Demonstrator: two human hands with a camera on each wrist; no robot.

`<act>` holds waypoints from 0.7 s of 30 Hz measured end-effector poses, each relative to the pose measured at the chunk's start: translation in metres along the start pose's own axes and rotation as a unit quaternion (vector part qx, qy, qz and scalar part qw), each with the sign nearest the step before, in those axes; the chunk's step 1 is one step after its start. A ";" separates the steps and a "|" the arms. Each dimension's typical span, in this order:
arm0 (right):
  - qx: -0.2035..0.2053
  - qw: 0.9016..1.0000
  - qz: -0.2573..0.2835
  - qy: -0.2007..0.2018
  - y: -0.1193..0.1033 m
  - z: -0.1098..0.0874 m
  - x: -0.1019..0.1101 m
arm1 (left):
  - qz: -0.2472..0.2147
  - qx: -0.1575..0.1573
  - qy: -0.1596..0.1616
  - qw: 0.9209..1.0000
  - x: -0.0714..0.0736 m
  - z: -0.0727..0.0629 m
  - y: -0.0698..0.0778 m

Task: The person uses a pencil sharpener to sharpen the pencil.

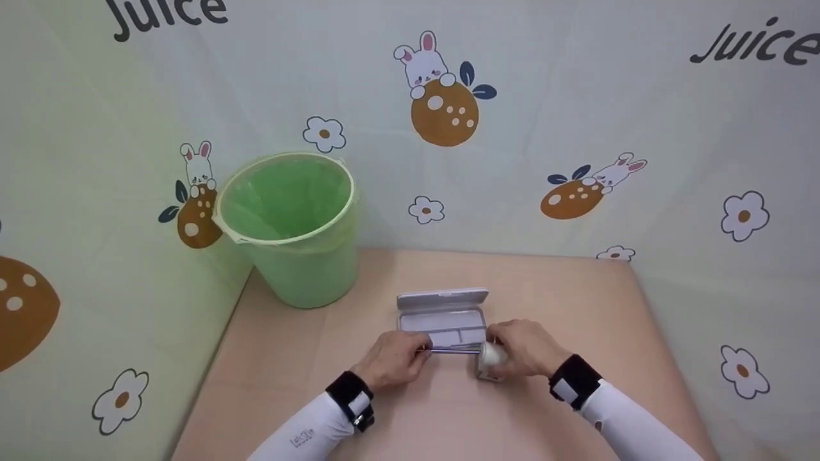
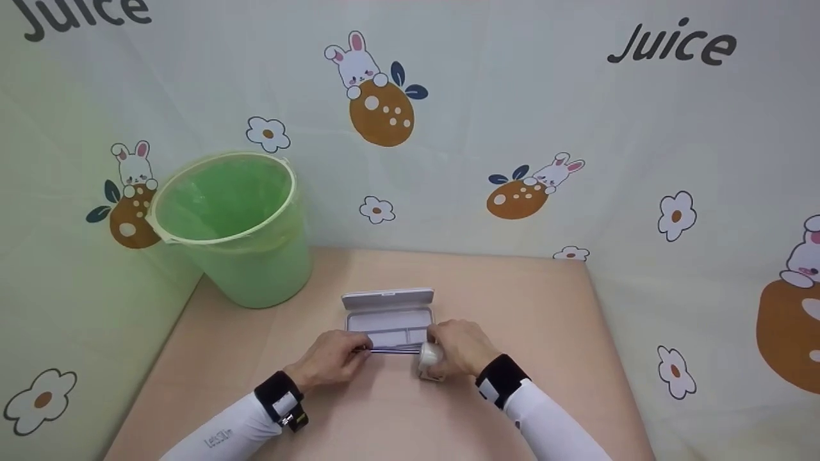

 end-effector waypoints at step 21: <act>0.010 1.000 -0.011 0.001 -0.005 0.001 -0.002 | 0.026 -0.015 -0.024 0.999 -0.003 0.000 -0.001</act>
Point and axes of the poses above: each hand's wrist, its own z-axis towards the middle knuckle, its own x-axis out of the back of the hand, y = z × x, the point moved 4 cm from there along z, towards the middle knuckle, and after that the axes turned 9 degrees about -x, right-handed, at the moved point
